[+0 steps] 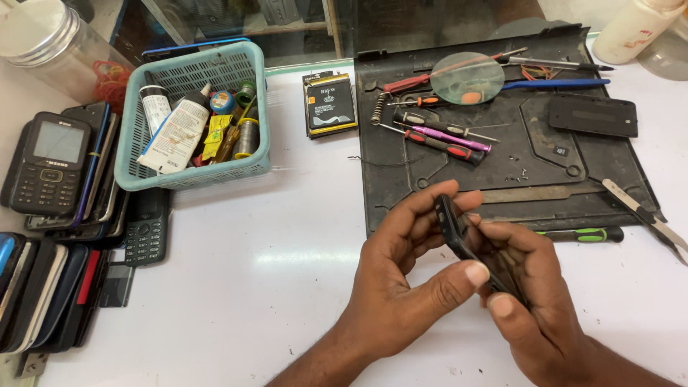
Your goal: The person disassembles a black mobile phone by removing the back cover and using a screwdriver and tweezers to remove screws and small components. The person then applies a black adhesive sheet to the back of the phone and presses it into place.
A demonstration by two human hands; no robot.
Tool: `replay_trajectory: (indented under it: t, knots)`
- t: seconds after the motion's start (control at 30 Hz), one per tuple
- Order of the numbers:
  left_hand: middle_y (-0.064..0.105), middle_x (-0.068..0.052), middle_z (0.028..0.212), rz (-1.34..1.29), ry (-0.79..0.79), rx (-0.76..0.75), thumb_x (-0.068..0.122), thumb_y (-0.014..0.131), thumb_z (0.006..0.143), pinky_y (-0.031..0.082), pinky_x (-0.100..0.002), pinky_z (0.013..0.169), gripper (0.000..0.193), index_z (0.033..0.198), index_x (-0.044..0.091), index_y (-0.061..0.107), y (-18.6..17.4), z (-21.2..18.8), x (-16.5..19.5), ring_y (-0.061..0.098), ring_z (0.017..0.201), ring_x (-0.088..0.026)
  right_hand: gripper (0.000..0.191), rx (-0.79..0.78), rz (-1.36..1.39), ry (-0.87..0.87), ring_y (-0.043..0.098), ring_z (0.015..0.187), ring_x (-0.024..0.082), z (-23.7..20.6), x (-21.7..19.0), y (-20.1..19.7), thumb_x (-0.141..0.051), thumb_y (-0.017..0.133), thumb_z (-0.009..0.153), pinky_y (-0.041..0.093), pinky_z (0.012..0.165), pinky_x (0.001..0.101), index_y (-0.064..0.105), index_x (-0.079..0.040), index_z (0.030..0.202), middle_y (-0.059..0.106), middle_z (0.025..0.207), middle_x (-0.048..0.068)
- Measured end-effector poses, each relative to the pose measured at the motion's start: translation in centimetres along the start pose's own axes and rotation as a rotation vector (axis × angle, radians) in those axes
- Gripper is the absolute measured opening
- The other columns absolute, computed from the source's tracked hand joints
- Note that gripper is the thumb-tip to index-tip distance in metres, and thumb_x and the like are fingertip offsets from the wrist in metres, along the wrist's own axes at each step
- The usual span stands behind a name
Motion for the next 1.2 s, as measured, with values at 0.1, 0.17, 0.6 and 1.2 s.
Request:
replay_trajectory:
  t: [0.1,0.17,0.6,1.2]
  knots:
    - [0.055,-0.018,0.155,-0.024,0.003,-0.019,0.030,0.076,0.096,0.046,-0.045,0.127,0.081,0.160,0.002,0.036,0.1,0.0,0.2,0.057,0.143,-0.024,0.065,-0.025,0.029,-0.052,0.045,0.139,0.026,0.1,-0.2,0.1,-0.023,0.050,0.101,0.038,0.116,0.0423,0.023,0.005,0.153,0.043,0.152,0.023]
    - [0.056,-0.017,0.155,-0.035,0.005,-0.033,0.030,0.077,0.095,0.045,-0.046,0.129,0.082,0.161,0.003,0.037,0.2,-0.1,0.5,0.057,0.145,-0.025,0.066,-0.036,0.051,-0.071,0.041,0.147,0.029,0.1,-0.2,0.2,-0.022,0.051,0.101,0.033,0.124,0.0455,0.021,0.005,0.154,0.041,0.153,0.024]
    - [0.062,-0.010,0.140,0.246,0.152,-0.095,0.032,0.083,0.092,0.048,-0.040,0.120,0.069,0.150,0.010,0.054,0.4,-0.9,1.2,0.058,0.133,-0.021,0.077,-0.076,-0.255,-0.093,0.056,0.121,0.025,1.4,-2.3,0.1,-0.020,0.062,0.092,0.051,0.101,0.0386,0.028,0.007,0.156,0.047,0.141,0.018]
    - [0.060,-0.008,0.121,-0.086,-0.115,-0.038,-0.001,0.060,0.090,0.056,-0.028,0.082,0.044,0.133,0.002,0.069,-0.1,-0.2,-0.3,0.060,0.093,-0.011,0.090,0.028,-0.647,-0.078,0.060,0.096,0.020,2.3,-2.5,-1.2,-0.044,0.080,0.067,0.053,0.077,0.0340,0.051,-0.005,0.142,0.054,0.112,0.010]
Point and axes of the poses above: each hand's wrist, its own z-axis towards the middle knuckle, its own y-axis out of the palm, x = y × z, the point moved 5 cm from there along z, towards the middle knuckle
